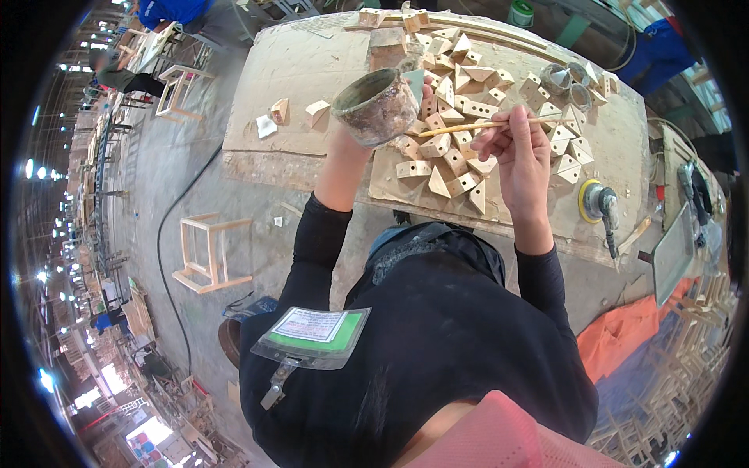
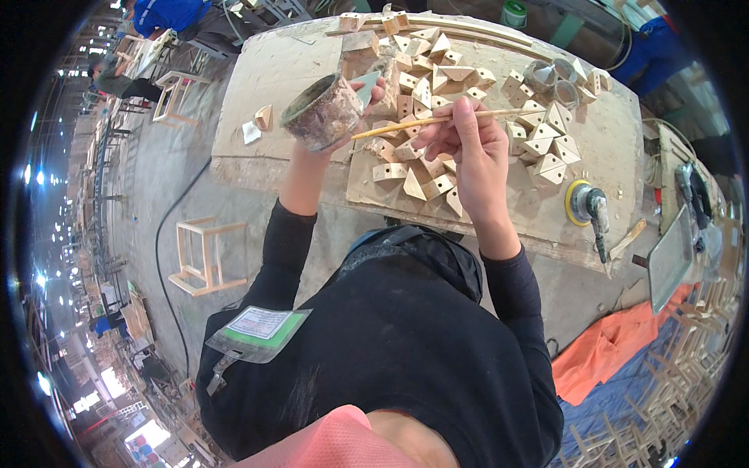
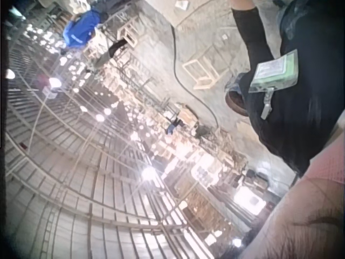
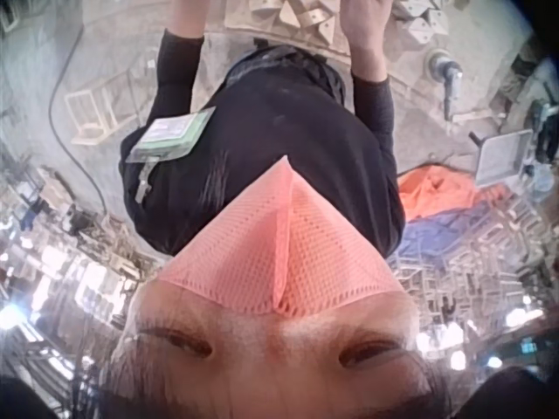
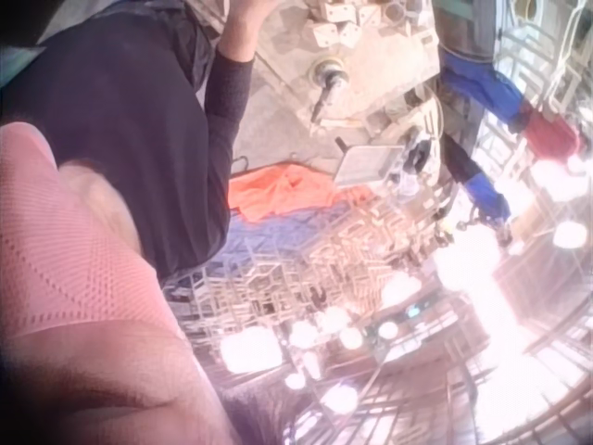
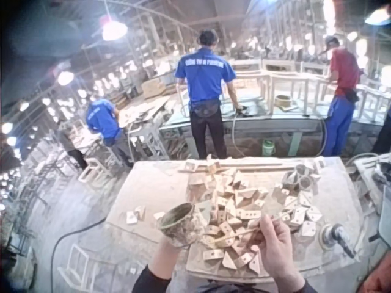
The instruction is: The person sands small wooden blocks using a handheld power sander and then applies a dark liquid finish to the holes using a small brush. The person handles the blocks one at a time, placing them back on the workbench after each step.
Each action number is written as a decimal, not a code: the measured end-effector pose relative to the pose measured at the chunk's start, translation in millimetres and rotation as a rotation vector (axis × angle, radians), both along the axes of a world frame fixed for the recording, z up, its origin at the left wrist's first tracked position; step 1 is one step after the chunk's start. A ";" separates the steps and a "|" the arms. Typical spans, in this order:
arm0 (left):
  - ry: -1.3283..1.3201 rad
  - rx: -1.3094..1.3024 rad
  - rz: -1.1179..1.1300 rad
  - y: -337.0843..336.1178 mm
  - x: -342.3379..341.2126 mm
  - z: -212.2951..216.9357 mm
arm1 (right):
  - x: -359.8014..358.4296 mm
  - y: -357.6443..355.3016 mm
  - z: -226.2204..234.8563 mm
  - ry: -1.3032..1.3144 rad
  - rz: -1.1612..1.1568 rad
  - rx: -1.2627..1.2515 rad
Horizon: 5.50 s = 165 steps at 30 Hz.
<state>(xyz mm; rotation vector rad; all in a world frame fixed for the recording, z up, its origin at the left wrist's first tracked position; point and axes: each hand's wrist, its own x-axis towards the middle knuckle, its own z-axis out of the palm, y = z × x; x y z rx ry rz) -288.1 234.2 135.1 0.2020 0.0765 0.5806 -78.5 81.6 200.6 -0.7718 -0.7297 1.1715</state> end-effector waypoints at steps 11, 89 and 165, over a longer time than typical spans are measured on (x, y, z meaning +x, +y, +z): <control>-0.087 0.353 0.075 -27.3 24.9 13.9 | -9.9 12.2 -0.3 0.035 0.109 0.003; 2.281 0.846 1.001 312.2 -471.1 -181.2 | -9.7 105.9 -20.3 -0.290 -0.846 -0.470; 1.824 1.144 1.627 307.2 -403.3 -141.1 | -25.0 65.2 -29.9 -0.242 -0.852 -0.479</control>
